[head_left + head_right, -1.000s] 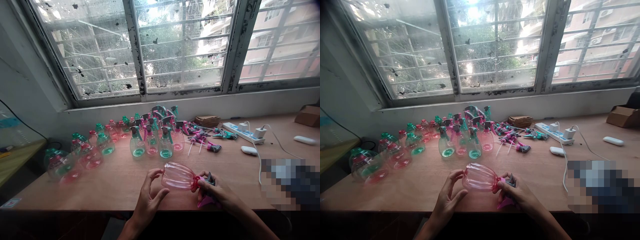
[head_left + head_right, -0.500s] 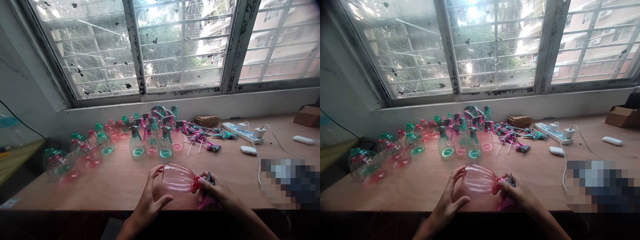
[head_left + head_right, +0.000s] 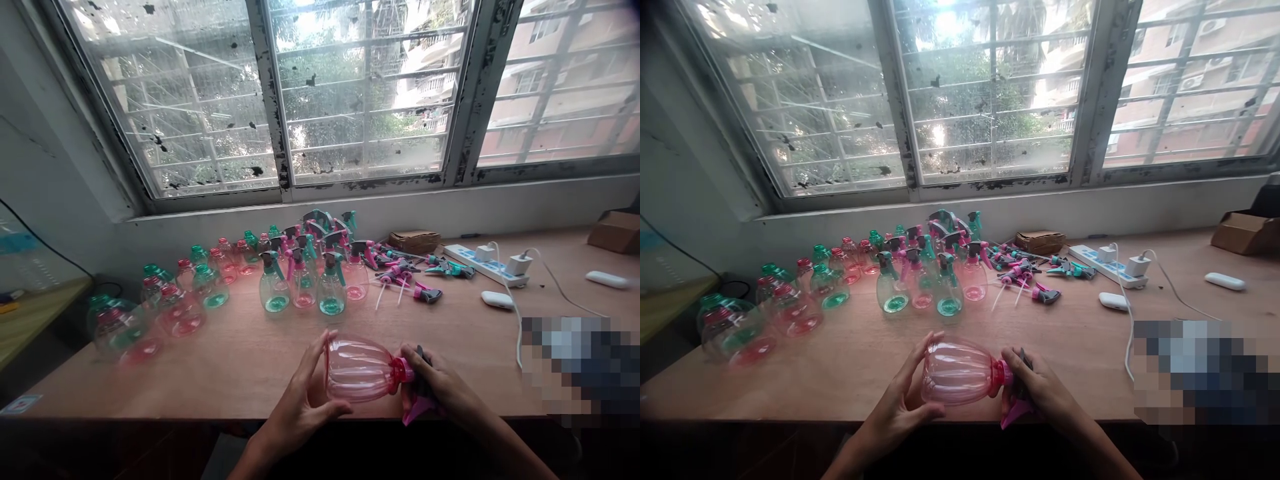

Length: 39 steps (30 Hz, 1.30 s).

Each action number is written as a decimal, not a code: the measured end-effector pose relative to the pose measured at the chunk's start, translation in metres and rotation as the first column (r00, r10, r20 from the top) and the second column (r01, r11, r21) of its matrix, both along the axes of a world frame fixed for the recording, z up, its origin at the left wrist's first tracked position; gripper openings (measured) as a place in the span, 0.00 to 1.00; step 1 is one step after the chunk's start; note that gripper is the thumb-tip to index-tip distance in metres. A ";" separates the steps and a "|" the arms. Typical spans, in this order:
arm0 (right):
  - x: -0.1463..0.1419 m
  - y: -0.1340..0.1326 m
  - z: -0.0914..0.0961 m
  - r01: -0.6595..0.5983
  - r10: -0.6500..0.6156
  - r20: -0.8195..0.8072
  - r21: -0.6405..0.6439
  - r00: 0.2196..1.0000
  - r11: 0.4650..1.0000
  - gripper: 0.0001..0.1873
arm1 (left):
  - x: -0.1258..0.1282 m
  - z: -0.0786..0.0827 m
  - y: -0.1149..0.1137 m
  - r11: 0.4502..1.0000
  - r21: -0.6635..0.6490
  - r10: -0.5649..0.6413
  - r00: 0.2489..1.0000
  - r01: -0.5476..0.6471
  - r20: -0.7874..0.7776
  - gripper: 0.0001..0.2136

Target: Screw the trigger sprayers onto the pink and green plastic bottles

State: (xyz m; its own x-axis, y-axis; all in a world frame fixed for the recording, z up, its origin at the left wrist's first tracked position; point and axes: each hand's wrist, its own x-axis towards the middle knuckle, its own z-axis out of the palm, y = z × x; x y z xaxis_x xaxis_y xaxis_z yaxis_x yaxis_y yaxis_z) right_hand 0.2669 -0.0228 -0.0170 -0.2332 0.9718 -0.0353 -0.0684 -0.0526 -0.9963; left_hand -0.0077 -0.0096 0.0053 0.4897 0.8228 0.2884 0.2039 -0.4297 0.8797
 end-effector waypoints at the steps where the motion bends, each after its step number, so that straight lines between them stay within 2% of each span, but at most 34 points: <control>1: 0.000 0.000 0.000 0.000 0.000 -0.002 0.001 1.000 1.000 0.30 | 0.000 0.001 0.001 1.000 0.004 -0.013 1.000 0.013 0.000 0.43; 6: -0.002 -0.002 0.000 0.048 -0.048 -0.023 -0.003 0.999 0.999 0.29 | 0.001 0.002 0.000 0.993 -0.042 -0.110 0.991 0.113 0.080 0.41; 11: -0.006 -0.006 0.005 0.068 -0.072 0.044 0.092 0.996 0.993 0.28 | 0.002 0.002 -0.005 0.983 -0.096 -0.138 0.972 0.158 0.192 0.44; 12: -0.007 -0.007 0.007 0.058 -0.061 0.038 0.074 0.997 0.996 0.28 | 0.002 0.003 -0.006 0.988 -0.057 -0.130 0.977 0.141 0.167 0.43; 14: -0.010 -0.011 0.009 0.016 -0.016 0.000 -0.025 1.000 1.000 0.30 | 0.000 0.005 -0.007 0.986 0.121 -0.123 0.989 0.114 0.076 0.41; 17: -0.012 -0.018 0.011 -0.034 0.017 -0.096 -0.179 0.995 0.983 0.29 | 0.000 0.009 -0.014 0.913 0.404 -0.072 0.997 0.064 0.005 0.39; 21: -0.006 -0.022 0.017 -0.045 0.011 -0.152 -0.225 0.988 0.973 0.30 | 0.003 0.015 -0.025 0.839 0.544 -0.022 0.999 0.003 0.030 0.37; 24: 0.009 -0.016 0.031 -0.089 0.062 -0.179 -0.145 0.982 0.986 0.35 | 0.001 0.017 -0.022 0.842 0.539 -0.002 1.000 0.008 -0.012 0.42; 26: 0.026 -0.010 0.047 -0.033 0.035 -0.086 0.020 0.996 0.999 0.25 | -0.003 0.015 -0.014 0.878 0.478 0.036 0.996 0.009 -0.085 0.51; 28: 0.049 -0.002 0.069 0.075 -0.088 0.082 0.149 0.993 0.986 0.20 | -0.008 0.012 -0.006 0.929 0.370 0.081 0.986 -0.021 -0.146 0.58; 29: 0.062 0.003 0.082 0.116 -0.156 0.157 0.237 0.975 0.965 0.19 | -0.009 0.010 -0.002 0.951 0.308 0.094 0.983 -0.042 -0.156 0.58; 31: 0.087 0.018 0.108 0.256 -0.382 0.264 0.409 0.886 0.876 0.17 | -0.010 0.007 0.003 0.980 0.193 0.085 0.986 -0.056 -0.144 0.51; 33: 0.106 0.044 0.133 0.390 -0.599 0.251 0.562 0.760 0.730 0.19 | -0.010 0.006 0.005 0.994 0.100 0.061 0.992 -0.050 -0.112 0.43; 35: 0.116 0.080 0.151 0.448 -0.727 0.221 0.662 0.650 0.601 0.20 | -0.009 0.007 0.004 0.998 0.038 0.047 0.994 -0.044 -0.098 0.39; 37: 0.115 0.122 0.159 0.369 -0.698 0.293 0.681 0.654 0.632 0.25 | -0.008 0.009 0.003 0.998 0.026 0.055 0.994 -0.053 -0.094 0.38; 39: 0.105 0.164 0.157 0.301 -0.658 0.365 0.674 0.659 0.675 0.27 | -0.008 0.009 0.002 0.997 0.047 0.070 0.994 -0.066 -0.088 0.39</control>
